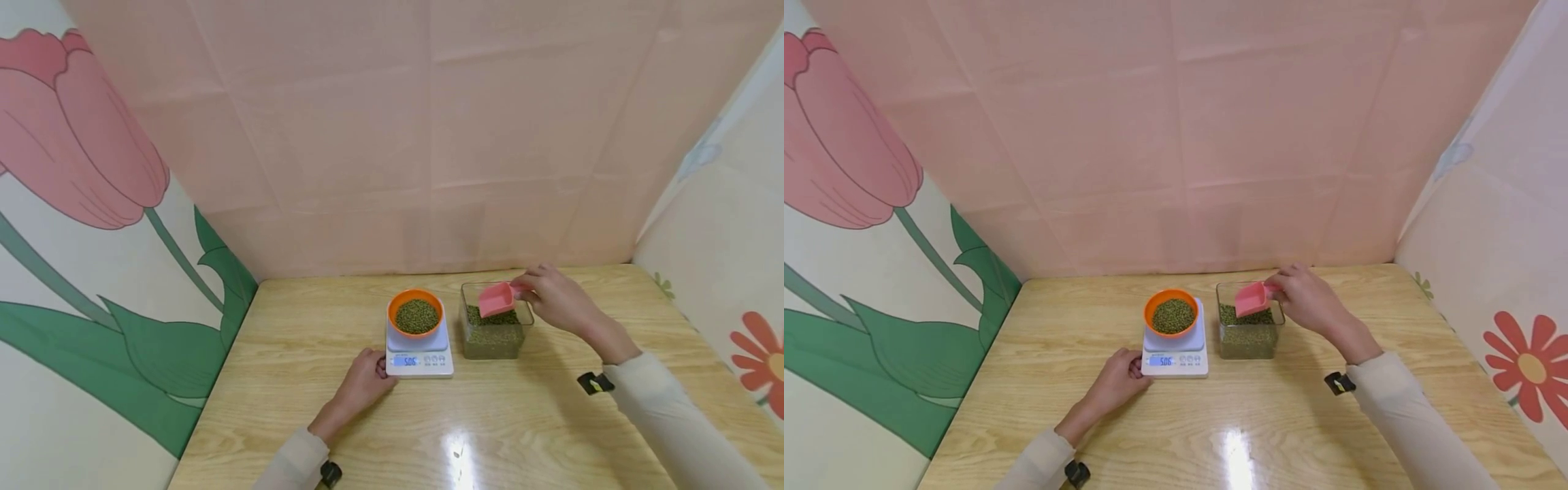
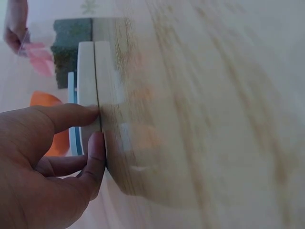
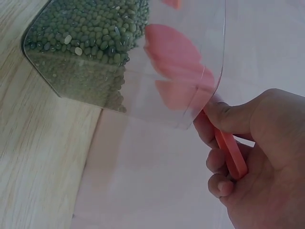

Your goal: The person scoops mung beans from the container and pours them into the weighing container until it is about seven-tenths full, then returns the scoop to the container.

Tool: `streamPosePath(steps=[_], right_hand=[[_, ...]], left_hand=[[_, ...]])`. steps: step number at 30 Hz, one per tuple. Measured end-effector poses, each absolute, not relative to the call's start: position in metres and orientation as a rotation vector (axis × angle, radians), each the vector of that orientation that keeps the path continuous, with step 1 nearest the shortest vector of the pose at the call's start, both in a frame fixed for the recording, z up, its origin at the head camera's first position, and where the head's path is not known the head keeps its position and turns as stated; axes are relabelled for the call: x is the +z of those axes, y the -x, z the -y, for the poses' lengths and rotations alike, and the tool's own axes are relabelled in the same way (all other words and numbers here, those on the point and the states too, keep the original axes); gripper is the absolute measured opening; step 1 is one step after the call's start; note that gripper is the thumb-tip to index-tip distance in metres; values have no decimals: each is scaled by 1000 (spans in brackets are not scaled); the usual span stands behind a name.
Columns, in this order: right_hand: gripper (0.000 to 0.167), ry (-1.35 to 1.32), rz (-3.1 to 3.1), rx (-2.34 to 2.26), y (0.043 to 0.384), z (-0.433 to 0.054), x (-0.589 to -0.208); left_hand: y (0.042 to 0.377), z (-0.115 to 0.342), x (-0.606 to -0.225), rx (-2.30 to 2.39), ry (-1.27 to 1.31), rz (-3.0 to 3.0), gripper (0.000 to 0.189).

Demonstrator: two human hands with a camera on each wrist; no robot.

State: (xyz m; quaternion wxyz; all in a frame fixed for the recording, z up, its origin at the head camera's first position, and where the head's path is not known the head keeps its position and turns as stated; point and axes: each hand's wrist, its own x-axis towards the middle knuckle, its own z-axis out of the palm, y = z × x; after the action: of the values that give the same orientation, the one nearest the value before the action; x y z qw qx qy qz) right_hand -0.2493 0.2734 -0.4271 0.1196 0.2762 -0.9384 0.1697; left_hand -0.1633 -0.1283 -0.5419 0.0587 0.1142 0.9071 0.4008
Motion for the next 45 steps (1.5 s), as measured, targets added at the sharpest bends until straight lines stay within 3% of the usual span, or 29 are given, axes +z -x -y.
streamPosePath(steps=[45], right_hand=[[18, -943, 2683, 264, 253, -244, -441]], left_hand=[[163, 129, -542, 1225, -357, -2753, 32]])
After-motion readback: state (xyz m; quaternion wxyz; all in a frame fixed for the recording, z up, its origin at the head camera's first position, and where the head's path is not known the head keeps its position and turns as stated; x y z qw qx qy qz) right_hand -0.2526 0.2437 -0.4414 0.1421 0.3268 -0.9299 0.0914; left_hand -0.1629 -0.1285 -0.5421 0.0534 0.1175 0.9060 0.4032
